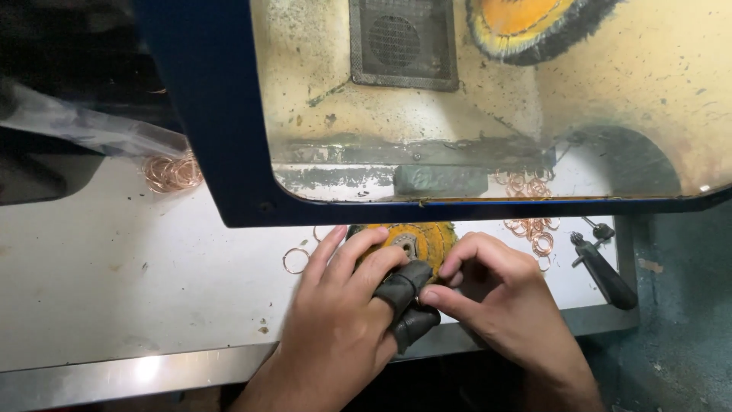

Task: The person is polishing small metal rings using a hand-held rotary tool and a stationary polishing wheel inside a protective box.

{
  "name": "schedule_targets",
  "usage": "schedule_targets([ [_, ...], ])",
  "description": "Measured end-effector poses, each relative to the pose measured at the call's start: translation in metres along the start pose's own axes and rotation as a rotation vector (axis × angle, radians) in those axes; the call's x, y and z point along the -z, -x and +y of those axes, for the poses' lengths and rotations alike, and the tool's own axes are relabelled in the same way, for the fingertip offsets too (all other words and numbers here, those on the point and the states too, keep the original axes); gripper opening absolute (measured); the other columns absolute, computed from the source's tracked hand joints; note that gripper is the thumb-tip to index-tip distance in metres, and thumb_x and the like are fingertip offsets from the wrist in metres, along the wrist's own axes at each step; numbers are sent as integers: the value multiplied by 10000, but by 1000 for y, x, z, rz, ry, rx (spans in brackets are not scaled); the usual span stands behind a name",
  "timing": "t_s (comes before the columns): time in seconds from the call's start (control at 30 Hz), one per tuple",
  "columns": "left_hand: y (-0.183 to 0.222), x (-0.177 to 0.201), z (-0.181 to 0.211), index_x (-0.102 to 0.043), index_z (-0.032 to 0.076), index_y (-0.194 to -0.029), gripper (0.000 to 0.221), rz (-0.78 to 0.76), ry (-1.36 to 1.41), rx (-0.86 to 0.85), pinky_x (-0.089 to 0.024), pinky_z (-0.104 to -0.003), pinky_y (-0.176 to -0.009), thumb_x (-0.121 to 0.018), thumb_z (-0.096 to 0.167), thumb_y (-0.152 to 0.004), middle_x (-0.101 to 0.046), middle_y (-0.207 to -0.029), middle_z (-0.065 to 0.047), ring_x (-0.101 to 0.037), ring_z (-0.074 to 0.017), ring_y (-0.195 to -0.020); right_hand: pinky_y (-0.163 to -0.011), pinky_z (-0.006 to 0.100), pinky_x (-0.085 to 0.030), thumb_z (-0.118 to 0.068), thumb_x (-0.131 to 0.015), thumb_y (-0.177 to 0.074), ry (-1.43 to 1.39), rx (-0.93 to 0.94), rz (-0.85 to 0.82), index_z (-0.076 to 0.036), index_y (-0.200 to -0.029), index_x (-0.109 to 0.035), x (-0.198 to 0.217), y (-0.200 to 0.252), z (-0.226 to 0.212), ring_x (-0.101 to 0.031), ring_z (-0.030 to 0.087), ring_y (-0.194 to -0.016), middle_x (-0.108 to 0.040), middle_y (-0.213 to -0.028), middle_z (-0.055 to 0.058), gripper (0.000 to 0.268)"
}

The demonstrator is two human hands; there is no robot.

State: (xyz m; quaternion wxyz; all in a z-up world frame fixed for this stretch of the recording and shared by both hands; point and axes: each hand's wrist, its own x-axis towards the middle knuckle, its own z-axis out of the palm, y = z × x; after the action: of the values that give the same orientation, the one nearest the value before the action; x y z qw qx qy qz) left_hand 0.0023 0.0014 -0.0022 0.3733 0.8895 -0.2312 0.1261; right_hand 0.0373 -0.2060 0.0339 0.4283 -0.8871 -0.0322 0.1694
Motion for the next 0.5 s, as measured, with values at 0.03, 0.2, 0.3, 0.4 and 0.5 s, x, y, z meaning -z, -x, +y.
schedule_targets([
  [0.03, -1, 0, 0, -765, 79, -879, 194, 0, 0, -2, -361, -570, -1143, -725, 268, -856, -637, -1213, -67, -551, -346, -1268, -579, 225, -425, -154, -932, -726, 0, 0, 2, -132, -822, -697, 0, 0, 1, -569, 85, -636, -680, -740, -6, 255],
  [0.2, 0, -1, 1, -765, 98, -974, 243, 0, 33, 13, -331, -601, -1157, -734, 322, -884, -631, -1216, -43, -547, -346, -1271, -761, 247, -465, -122, -798, -840, -298, 199, 52, -53, -999, -668, -4, 11, 25, -601, 152, -832, -651, -917, 61, 216],
  [0.3, 0, 1, 1, -768, 87, -922, 259, -4, 45, 7, -337, -585, -1157, -770, 345, -901, -631, -1229, -45, -542, -354, -1283, -613, 334, -403, -284, -673, -996, -659, 701, -13, -107, -928, -628, -6, 48, 41, -510, 171, -624, -588, -759, 41, 195],
  [0.4, -1, 0, 1, -783, 90, -848, 255, -3, 35, 8, -346, -578, -1150, -730, 329, -921, -632, -1231, -47, -550, -352, -1272, -632, 395, -393, -244, -402, -1142, -418, 422, -735, -26, -744, -509, -37, 82, 93, -477, 284, -641, -466, -730, 99, 466],
  [0.5, 1, -2, 4, -740, 63, -771, 171, 48, 17, -31, -343, -635, -1159, -759, 192, -881, -624, -1236, -79, -585, -358, -1257, -1037, 417, -388, -391, -436, -1021, 187, -34, -1040, -323, -1433, -526, -103, 72, 54, -421, 330, -1376, -463, -1529, 100, 428],
])
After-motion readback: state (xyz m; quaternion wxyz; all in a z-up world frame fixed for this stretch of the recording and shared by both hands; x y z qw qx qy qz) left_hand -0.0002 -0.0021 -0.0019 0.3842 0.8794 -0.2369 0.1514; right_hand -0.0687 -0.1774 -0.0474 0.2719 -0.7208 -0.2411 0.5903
